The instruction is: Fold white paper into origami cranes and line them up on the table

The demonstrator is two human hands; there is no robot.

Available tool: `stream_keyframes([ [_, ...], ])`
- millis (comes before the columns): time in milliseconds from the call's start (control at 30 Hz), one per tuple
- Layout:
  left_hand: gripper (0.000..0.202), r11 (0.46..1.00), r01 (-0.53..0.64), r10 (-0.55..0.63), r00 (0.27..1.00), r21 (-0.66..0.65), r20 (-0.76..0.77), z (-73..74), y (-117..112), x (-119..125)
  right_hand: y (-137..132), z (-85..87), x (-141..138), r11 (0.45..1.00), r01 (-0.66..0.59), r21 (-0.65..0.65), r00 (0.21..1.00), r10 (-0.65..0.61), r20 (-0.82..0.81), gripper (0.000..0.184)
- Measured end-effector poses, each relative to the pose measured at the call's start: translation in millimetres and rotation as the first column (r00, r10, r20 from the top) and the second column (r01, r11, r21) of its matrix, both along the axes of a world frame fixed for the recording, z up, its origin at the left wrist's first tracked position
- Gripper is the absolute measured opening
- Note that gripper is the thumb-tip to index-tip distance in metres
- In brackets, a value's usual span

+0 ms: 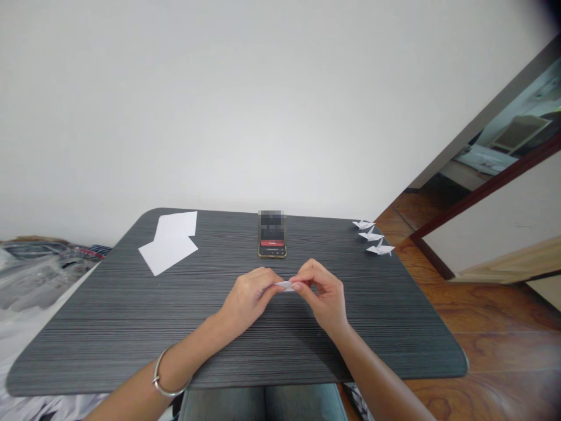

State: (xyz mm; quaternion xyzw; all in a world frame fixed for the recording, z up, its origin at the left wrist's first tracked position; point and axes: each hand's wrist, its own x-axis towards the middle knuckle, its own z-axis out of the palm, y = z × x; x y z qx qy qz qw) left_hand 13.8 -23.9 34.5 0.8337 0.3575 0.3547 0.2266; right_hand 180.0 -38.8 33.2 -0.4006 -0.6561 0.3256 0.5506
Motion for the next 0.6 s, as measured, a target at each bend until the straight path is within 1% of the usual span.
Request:
stream_keyframes([
  [200, 0.019, 1.000, 0.009, -0.009, 0.999, 0.008, -0.045, 0.9, 1.1, -1.1, 1.0, -0.4, 0.7, 1.000, -0.021, 0.001, 0.999, 0.020, 0.027, 0.007],
  [433, 0.021, 0.999, 0.024, -0.022, 0.997, 0.029, -0.074, -1.3, 2.2, -1.8, 0.7, 0.4, -0.2, 1.000, -0.001, 0.031, 0.995, -0.002, 0.100, 0.011],
  [533, 0.019, 1.000, -0.022, 0.021, 0.999, -0.016, -0.044, -1.0, 1.5, -1.9, 0.1, 0.4, -1.5, 0.998, 0.051, 0.044, 0.994, -0.055, 0.095, 0.013],
  [600, 0.015, 0.991, -0.092, 0.093, 0.996, -0.100, 0.003, 0.7, 1.3, -2.1, 0.4, -0.1, -1.4, 0.996, 0.091, 0.015, 0.995, -0.092, 0.036, 0.015],
])
